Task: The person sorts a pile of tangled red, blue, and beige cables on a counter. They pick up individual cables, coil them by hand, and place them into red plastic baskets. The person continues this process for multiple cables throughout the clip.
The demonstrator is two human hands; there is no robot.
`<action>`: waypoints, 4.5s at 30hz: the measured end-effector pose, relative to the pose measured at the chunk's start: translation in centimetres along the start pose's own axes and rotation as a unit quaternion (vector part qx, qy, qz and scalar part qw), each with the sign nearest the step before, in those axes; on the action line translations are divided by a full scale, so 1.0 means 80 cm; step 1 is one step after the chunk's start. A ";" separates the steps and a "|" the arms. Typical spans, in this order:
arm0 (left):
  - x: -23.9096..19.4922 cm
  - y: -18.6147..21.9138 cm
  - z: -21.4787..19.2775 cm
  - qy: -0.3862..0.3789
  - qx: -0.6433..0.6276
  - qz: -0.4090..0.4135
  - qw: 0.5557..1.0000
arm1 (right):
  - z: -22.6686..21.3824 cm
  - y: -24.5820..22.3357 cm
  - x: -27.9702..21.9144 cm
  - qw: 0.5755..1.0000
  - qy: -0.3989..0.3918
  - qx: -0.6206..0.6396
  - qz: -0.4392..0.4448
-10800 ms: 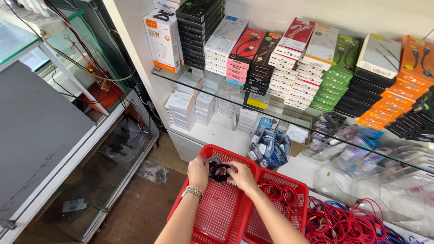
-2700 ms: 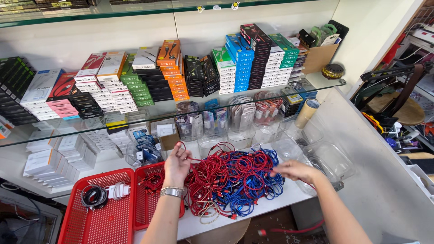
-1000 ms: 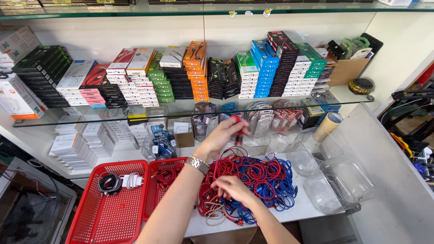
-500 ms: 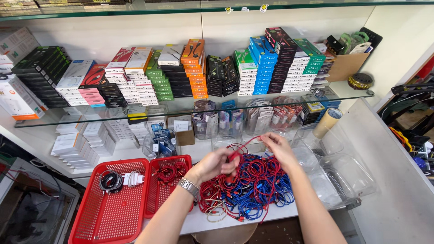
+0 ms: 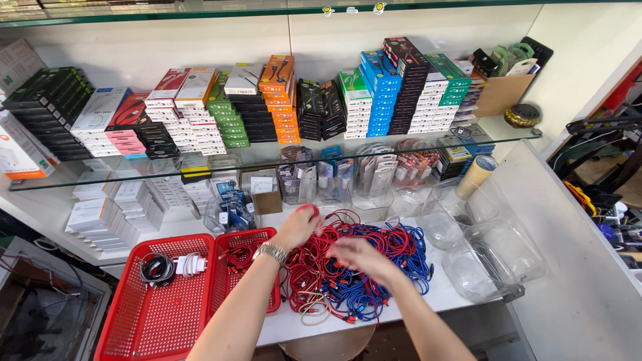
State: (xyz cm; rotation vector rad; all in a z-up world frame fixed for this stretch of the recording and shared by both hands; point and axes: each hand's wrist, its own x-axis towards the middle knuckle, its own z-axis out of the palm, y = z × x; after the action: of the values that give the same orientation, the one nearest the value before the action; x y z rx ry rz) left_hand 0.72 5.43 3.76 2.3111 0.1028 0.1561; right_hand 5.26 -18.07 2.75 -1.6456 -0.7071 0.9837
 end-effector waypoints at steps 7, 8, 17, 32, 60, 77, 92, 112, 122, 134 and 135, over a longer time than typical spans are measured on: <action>-0.042 0.032 0.057 -0.216 -0.405 -0.139 0.878 | -0.109 0.043 0.042 0.988 0.121 0.032 -0.093; -0.046 0.044 0.056 -0.238 -0.485 -0.110 0.834 | -0.113 0.049 0.047 0.985 0.122 0.067 -0.100; 0.033 0.091 0.021 0.051 -0.641 -0.064 0.763 | -0.001 0.048 0.051 0.986 0.107 0.129 0.008; 0.029 0.084 -0.024 -0.334 -0.490 0.015 0.805 | -0.134 -0.020 0.058 0.972 0.206 0.082 -0.077; 0.023 0.099 -0.028 -0.101 -0.745 0.049 0.658 | -0.051 0.003 0.104 0.979 0.183 -0.069 -0.051; -0.028 0.034 -0.055 -0.276 -0.413 -0.090 0.863 | -0.129 -0.016 0.082 0.954 0.187 -0.207 -0.112; 0.017 0.001 0.030 0.224 -0.015 -0.041 0.974 | 0.011 -0.019 0.080 0.988 0.112 0.024 -0.105; 0.023 0.040 0.003 -0.039 -0.477 -0.245 0.843 | -0.044 -0.062 0.062 0.965 -0.044 0.248 -0.069; -0.004 0.039 0.023 -0.049 -0.639 -0.121 0.758 | -0.061 -0.072 0.044 0.964 -0.044 0.260 -0.036; -0.046 -0.010 0.035 -0.087 -0.547 -0.126 0.823 | -0.046 -0.004 0.093 0.967 -0.027 0.224 0.116; -0.050 -0.016 0.034 -0.083 -0.529 -0.111 0.837 | -0.041 0.001 0.098 0.967 -0.021 0.219 0.127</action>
State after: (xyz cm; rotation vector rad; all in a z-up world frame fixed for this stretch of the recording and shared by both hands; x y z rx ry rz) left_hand -2.85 3.81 0.68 1.1767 0.1474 -0.0994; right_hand 11.97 -13.11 1.05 -1.3442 -0.2770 1.2581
